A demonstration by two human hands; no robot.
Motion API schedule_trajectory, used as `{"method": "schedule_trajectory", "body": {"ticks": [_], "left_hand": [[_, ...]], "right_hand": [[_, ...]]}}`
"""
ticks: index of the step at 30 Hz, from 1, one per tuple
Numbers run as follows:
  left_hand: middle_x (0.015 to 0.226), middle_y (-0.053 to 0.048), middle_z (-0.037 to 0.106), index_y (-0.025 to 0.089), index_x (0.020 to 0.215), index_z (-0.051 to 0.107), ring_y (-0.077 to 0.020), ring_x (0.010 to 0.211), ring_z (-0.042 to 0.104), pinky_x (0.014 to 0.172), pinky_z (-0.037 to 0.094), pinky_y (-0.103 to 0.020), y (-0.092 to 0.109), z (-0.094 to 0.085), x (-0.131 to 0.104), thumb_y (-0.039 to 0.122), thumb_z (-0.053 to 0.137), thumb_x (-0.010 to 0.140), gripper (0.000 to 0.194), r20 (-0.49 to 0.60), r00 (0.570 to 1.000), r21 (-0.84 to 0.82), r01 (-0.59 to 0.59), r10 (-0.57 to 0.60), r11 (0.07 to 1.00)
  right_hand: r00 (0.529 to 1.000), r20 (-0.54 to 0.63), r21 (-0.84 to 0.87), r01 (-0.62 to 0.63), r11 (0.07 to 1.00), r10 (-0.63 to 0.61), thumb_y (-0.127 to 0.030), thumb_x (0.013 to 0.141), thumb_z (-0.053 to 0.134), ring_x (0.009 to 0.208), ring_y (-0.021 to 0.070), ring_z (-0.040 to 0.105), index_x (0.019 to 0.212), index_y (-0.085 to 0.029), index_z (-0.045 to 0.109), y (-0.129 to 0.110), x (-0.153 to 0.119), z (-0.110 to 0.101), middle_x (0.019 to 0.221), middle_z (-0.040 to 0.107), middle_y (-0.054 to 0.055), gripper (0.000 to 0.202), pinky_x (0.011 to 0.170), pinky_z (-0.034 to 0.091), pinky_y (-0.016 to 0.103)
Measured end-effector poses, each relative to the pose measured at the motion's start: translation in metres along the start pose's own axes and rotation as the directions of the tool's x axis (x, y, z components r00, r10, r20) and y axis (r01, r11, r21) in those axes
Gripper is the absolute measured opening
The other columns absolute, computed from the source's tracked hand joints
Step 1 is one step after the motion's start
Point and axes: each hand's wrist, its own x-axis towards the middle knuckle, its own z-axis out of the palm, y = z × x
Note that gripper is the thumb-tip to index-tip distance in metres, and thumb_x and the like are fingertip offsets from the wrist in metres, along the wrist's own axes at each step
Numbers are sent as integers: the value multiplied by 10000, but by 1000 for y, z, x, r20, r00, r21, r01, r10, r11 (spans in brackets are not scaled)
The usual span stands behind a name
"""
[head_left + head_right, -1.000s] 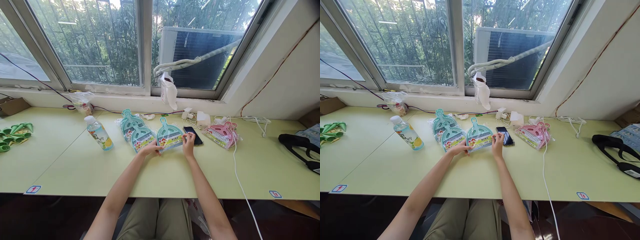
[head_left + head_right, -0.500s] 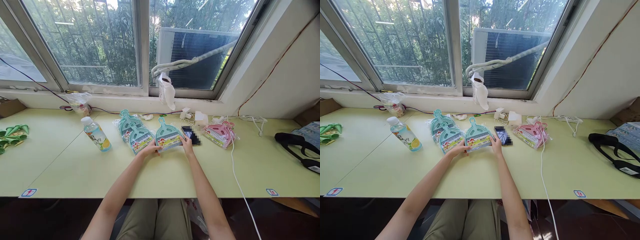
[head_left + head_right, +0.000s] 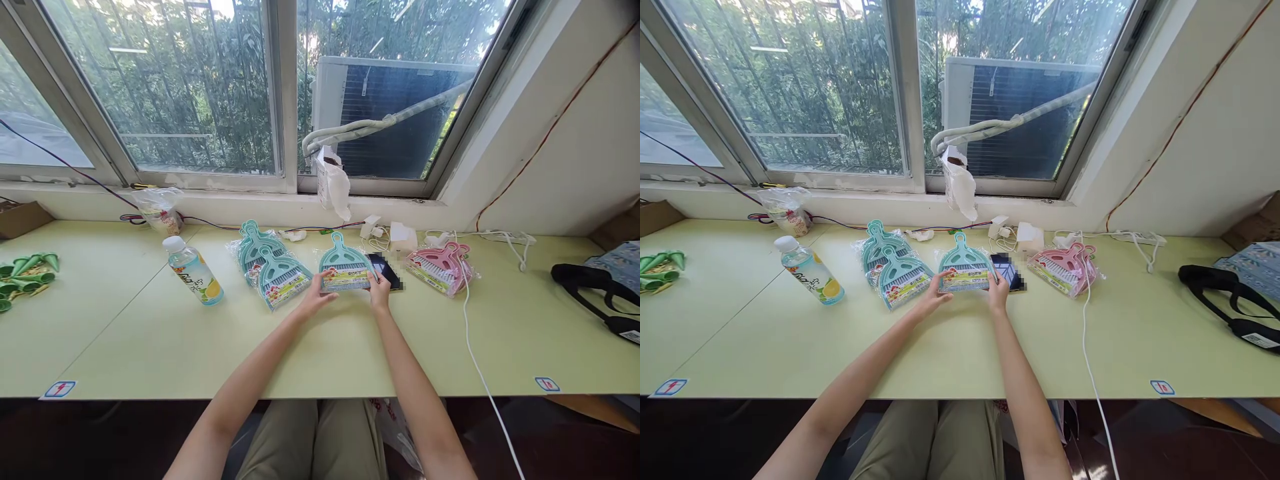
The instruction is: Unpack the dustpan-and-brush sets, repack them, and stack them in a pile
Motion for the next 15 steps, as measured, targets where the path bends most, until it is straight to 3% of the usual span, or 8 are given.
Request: {"method": "schedule_trajectory", "body": {"ticks": [4, 6, 8, 12, 15], "left_hand": [[1034, -89, 592, 192, 913, 672, -250, 1107, 491, 875, 471, -364, -11, -6, 7, 398, 651, 760, 257, -138, 990, 185, 13, 12, 983], [871, -69, 617, 181, 770, 676, -243, 1043, 520, 922, 433, -398, -16, -9, 10, 393, 613, 791, 222, -223, 974, 215, 18, 31, 976], [790, -52, 608, 182, 744, 673, -228, 982, 540, 927, 432, -414, -21, -9, 12, 401, 599, 799, 238, -282, 958, 199, 4, 54, 980], [859, -61, 598, 177, 785, 665, -194, 875, 565, 734, 551, -364, -22, -4, 11, 472, 577, 796, 308, -335, 942, 20, 0, 6, 1000], [1031, -81, 599, 190, 909, 662, -201, 937, 573, 649, 584, -322, -19, 0, 8, 473, 573, 799, 316, -347, 938, -98, -26, -9, 995]], "right_hand": [[1000, 11, -21, 13, 1000, -12, -541, 689, 598, 819, 211, 637, 1190, -141, 608, -2, -3, 2, 1085, 665, 113, 641, 592, 565, 322], [1000, 22, -36, 20, 999, -19, -550, 692, 594, 843, 227, 639, 1213, -132, 593, -4, -6, 5, 1094, 660, 125, 667, 608, 568, 334], [999, 37, -38, 17, 999, -16, -558, 694, 591, 862, 241, 641, 1245, -131, 569, -7, -9, 8, 1096, 659, 132, 697, 620, 571, 348], [998, 67, -6, 12, 1000, -12, -562, 697, 591, 898, 256, 643, 1296, -154, 522, -12, -16, 14, 1144, 638, 134, 728, 641, 574, 365], [995, 98, 12, 28, 1000, -29, -567, 710, 584, 903, 257, 644, 1289, -159, 523, -15, -20, 16, 1136, 635, 133, 711, 653, 577, 372]]}}
